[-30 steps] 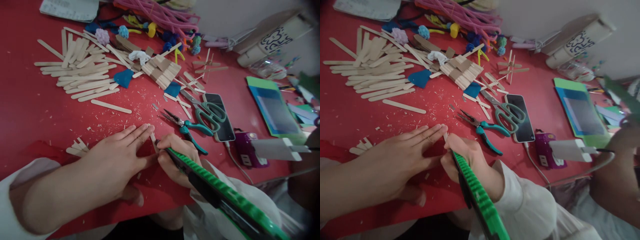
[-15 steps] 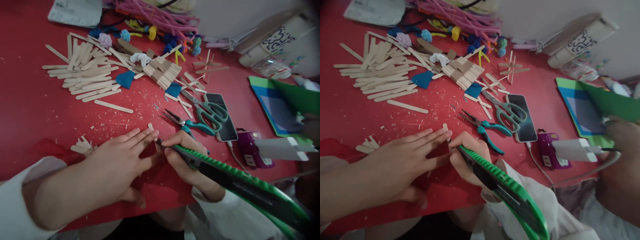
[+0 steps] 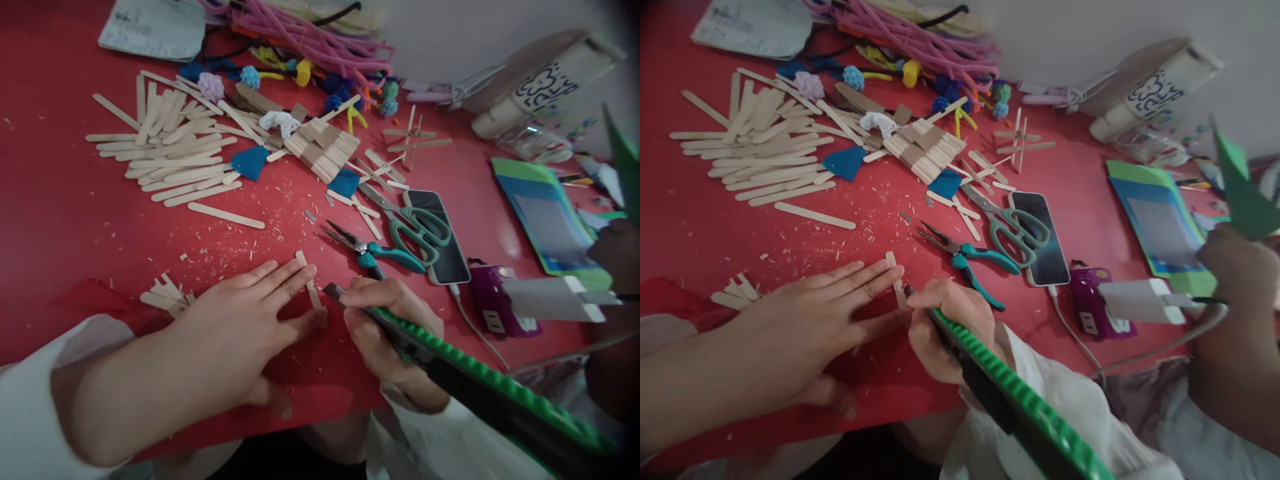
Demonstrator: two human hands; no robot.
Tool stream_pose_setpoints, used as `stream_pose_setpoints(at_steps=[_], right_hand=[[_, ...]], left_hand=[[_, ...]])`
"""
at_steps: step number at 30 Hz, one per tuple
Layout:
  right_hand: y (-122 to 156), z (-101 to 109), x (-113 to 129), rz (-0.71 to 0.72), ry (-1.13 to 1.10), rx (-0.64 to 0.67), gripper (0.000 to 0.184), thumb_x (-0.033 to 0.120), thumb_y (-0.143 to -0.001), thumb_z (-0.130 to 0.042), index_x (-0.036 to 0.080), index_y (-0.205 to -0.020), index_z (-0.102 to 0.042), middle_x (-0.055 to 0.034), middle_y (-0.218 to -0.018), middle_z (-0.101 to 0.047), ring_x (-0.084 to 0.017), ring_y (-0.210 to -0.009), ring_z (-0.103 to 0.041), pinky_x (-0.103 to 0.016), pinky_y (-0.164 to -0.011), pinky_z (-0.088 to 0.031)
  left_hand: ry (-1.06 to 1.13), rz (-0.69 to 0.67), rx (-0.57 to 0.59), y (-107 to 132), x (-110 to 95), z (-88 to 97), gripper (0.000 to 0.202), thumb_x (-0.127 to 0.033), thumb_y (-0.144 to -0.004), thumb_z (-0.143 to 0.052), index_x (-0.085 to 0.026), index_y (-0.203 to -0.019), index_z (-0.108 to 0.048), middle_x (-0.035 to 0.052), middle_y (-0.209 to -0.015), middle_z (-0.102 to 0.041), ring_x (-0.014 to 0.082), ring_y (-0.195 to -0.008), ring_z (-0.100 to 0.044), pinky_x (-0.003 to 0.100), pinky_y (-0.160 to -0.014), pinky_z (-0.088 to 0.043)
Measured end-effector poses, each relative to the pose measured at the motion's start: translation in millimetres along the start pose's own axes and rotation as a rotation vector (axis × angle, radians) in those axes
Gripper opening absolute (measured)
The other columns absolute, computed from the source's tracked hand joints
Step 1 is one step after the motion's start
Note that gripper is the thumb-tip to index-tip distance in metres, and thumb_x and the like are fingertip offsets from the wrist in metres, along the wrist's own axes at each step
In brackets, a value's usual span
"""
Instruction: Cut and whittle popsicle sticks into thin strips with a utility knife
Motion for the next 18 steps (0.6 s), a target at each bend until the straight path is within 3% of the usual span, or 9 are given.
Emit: stream_pose_setpoints(at_steps=[3, 6, 18], right_hand=[[-3.1, -2.3, -2.2, 0.066, 0.027, 0.025, 0.013, 0.011, -0.077, -0.051, 0.024, -0.078, -0.051, 0.0062, -0.053, -0.052, -0.009, -0.04, -0.047, -0.021, -0.042, -0.04], [-5.7, -5.6, -6.1, -0.017, 0.087, 0.079, 0.014, 0.011, -0.078, -0.051, 0.024, -0.078, -0.049, 0.0071, -0.051, -0.052, -0.008, -0.04, -0.048, -0.02, -0.043, -0.041], [-5.6, -10.2, -8.2, 0.042, 0.03, 0.082, 0.014, 0.01, -0.078, -0.048, 0.024, -0.078, -0.048, 0.0086, -0.05, -0.051, -0.006, -0.037, -0.044, -0.018, -0.04, -0.037]], left_hand=[[-0.02, -0.006, -0.015, 0.8, 0.0, 0.3, 0.096, -0.067, -0.054, -0.072, -0.02, -0.134, -0.048, 0.0205, -0.15, -0.024, 0.0359, -0.138, -0.025, 0.048, -0.11, -0.028], [-0.024, -0.014, -0.004, 0.7, -0.8, 0.2, 0.095, -0.065, -0.055, -0.072, -0.019, -0.134, -0.047, 0.0206, -0.15, -0.024, 0.0351, -0.138, -0.025, 0.048, -0.11, -0.029], [0.003, 0.008, -0.008, 0.4, -0.6, -1.4, 0.092, -0.068, -0.055, -0.071, -0.02, -0.131, -0.05, 0.019, -0.15, -0.025, 0.0349, -0.137, -0.026, 0.048, -0.11, -0.027]])
Point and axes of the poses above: each hand's wrist, its own y-axis away from the middle knuckle, its own z-axis out of the back of the hand, x = y × z, the point moved 4 cm from there along -y, towards the middle knuckle
